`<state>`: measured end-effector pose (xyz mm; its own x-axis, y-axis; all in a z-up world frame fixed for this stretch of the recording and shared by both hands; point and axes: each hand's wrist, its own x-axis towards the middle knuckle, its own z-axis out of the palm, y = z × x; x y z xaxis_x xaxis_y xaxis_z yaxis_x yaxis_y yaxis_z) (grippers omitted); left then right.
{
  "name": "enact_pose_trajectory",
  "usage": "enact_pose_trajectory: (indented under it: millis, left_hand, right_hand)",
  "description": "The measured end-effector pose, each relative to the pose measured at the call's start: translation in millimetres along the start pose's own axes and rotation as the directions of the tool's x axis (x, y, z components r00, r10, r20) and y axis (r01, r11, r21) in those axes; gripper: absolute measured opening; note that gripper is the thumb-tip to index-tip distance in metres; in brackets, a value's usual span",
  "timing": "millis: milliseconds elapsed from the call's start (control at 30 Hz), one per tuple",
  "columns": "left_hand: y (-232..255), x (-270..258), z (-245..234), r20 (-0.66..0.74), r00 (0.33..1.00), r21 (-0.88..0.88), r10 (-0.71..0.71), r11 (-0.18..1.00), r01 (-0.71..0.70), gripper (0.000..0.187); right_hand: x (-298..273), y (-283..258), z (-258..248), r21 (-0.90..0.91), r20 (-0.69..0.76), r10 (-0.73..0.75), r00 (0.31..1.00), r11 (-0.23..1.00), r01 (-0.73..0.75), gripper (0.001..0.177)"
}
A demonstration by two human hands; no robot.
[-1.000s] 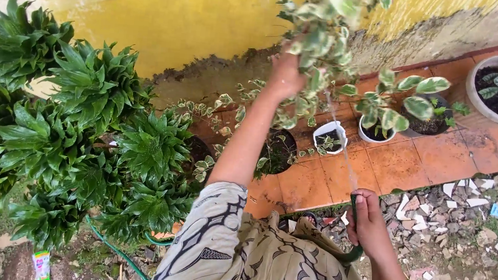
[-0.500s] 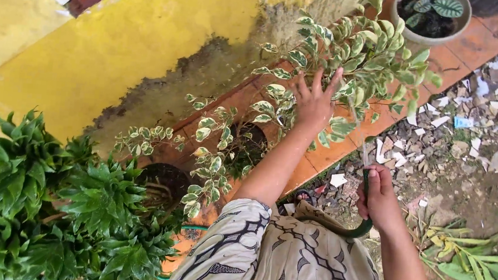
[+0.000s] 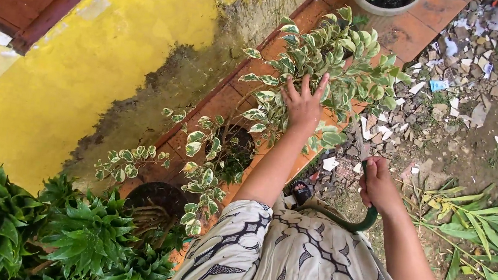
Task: Watering various potted plants on a ledge and in a garden area using a hose, while also inspecting and touching the leaves.
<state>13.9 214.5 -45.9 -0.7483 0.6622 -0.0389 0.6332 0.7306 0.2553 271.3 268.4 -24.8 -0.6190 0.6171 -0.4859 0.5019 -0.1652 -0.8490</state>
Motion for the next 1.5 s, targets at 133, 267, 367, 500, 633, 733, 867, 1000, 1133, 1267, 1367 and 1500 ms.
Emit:
enact_pose_trajectory:
  millis: [133, 267, 367, 500, 633, 733, 867, 1000, 1133, 1267, 1367, 1500]
  left_hand:
    - [-6, 0, 28, -0.03, 0.999, -0.001, 0.042, 0.999, -0.042, 0.077]
    - [-7, 0, 39, -0.059, 0.997, 0.048, 0.054, 0.998, -0.051, 0.09]
    - [-4, -5, 41, -0.073, 0.996, 0.06, 0.05, 0.997, -0.046, 0.094]
    - [0, -10, 36, -0.091, 0.994, 0.075, 0.06, 0.996, -0.053, 0.095]
    - [0, -3, 55, -0.115, 0.991, 0.069, 0.067, 0.996, -0.059, 0.087]
    - [-2, -4, 52, -0.156, 0.984, 0.063, 0.087, 0.995, -0.078, 0.068]
    - [-6, -7, 48, -0.189, 0.979, -0.092, 0.07, 0.992, -0.089, 0.022]
    - [-5, -4, 47, -0.24, 0.971, -0.131, 0.016, 0.99, -0.048, 0.033]
    - [4, -9, 27, -0.36, 0.933, -0.208, -0.003, 0.975, -0.077, 0.033]
    - [-3, -11, 39, -0.433, 0.9, -0.268, -0.049, 0.96, -0.077, 0.043]
    - [-3, -7, 43, -0.532, 0.84, -0.297, -0.103, 0.952, -0.071, 0.045]
    - [-7, 1, 47, -0.584, 0.734, -0.626, -0.347, 0.768, -0.136, 0.057]
  right_hand:
    - [1, 1, 10, -0.054, 0.063, 0.025, 0.998, 0.998, -0.021, 0.027]
    - [2, -9, 13, -0.035, 0.054, 0.025, 0.998, 0.999, -0.023, 0.026]
    - [2, -11, 10, -0.019, 0.049, 0.035, 0.998, 0.999, -0.034, 0.026]
    - [5, -11, 4, -0.016, 0.052, 0.017, 0.999, 1.0, -0.016, 0.025]
    - [6, -11, -4, -0.009, 0.064, 0.024, 0.998, 1.0, -0.023, 0.025]
    - [10, -13, -6, -0.025, 0.081, 0.013, 0.997, 1.0, -0.011, 0.026]
    - [13, -17, -12, -0.031, 0.095, 0.003, 0.995, 1.0, 0.0, 0.026]
    - [16, -26, -16, -0.071, 0.144, -0.012, 0.99, 0.997, 0.022, 0.026]
    - [26, -14, -15, -0.165, 0.226, -0.027, 0.974, 0.984, 0.066, 0.025]
    - [27, -17, -16, -0.165, 0.283, -0.021, 0.959, 0.984, 0.07, 0.025]
    - [35, -15, -17, -0.172, 0.325, -0.037, 0.945, 0.98, 0.098, 0.025]
    - [43, -18, -16, -0.143, 0.37, -0.081, 0.926, 0.979, 0.143, 0.024]
